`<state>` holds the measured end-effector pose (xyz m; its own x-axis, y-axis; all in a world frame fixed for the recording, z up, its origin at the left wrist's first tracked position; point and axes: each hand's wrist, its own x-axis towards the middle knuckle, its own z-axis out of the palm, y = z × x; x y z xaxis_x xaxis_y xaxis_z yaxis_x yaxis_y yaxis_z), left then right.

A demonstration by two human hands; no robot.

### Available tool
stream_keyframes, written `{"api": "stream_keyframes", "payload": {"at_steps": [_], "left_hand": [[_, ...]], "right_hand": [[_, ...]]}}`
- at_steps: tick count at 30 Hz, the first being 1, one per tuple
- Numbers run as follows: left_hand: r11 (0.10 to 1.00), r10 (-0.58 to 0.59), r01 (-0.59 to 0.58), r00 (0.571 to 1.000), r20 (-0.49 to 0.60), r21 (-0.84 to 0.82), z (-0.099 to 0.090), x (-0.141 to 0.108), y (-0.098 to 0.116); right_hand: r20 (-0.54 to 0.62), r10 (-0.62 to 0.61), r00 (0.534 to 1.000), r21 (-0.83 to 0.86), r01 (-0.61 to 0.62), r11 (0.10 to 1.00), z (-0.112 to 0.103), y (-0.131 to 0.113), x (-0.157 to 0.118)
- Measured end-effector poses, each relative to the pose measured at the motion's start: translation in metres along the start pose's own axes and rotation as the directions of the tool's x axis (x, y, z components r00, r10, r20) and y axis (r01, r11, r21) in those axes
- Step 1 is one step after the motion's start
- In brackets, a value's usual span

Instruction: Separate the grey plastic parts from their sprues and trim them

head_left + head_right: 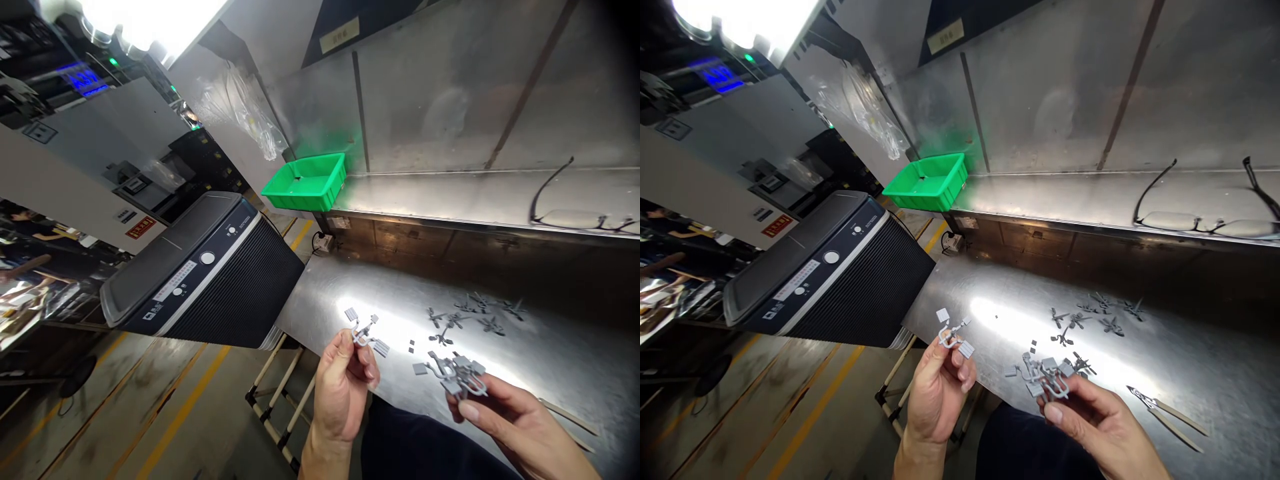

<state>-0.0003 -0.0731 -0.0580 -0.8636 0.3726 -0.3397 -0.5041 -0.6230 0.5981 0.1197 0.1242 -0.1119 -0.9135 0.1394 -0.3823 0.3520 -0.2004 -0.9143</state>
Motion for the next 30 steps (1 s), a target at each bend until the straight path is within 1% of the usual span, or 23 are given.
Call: {"api": "stream_keyframes", "payload": {"at_steps": [6, 13, 16, 20, 26, 30], "left_hand": [[0.999, -0.001, 0.001, 1.000, -0.011, 0.034, 0.002, 0.001, -0.002], [0.999, -0.007, 0.009, 0.999, -0.047, 0.044, 0.003, 0.001, -0.002], [0.999, -0.010, 0.013, 0.998, -0.059, 0.038, 0.004, 0.001, -0.002], [1.000, -0.020, 0.021, 0.999, -0.032, 0.019, 0.004, 0.002, -0.003], [0.999, -0.042, 0.042, 0.999, 0.004, -0.022, 0.000, 0.004, -0.006], [0.996, -0.083, 0.083, 0.997, 0.004, -0.041, 0.000, 0.002, -0.007]], "right_hand": [[0.008, 0.003, 1.000, 0.006, -0.003, 1.000, 0.001, -0.004, 0.000], [-0.005, 0.031, 1.000, 0.033, -0.030, 0.999, 0.001, 0.003, 0.001], [-0.005, 0.018, 1.000, 0.039, -0.018, 0.999, 0.003, 0.001, 0.000], [-0.008, -0.003, 1.000, 0.030, 0.004, 1.000, 0.004, -0.005, -0.001], [0.023, 0.020, 1.000, 0.090, -0.022, 0.996, 0.004, -0.007, -0.001], [0.032, -0.050, 0.998, 0.125, 0.046, 0.991, 0.011, -0.022, -0.003]]}}
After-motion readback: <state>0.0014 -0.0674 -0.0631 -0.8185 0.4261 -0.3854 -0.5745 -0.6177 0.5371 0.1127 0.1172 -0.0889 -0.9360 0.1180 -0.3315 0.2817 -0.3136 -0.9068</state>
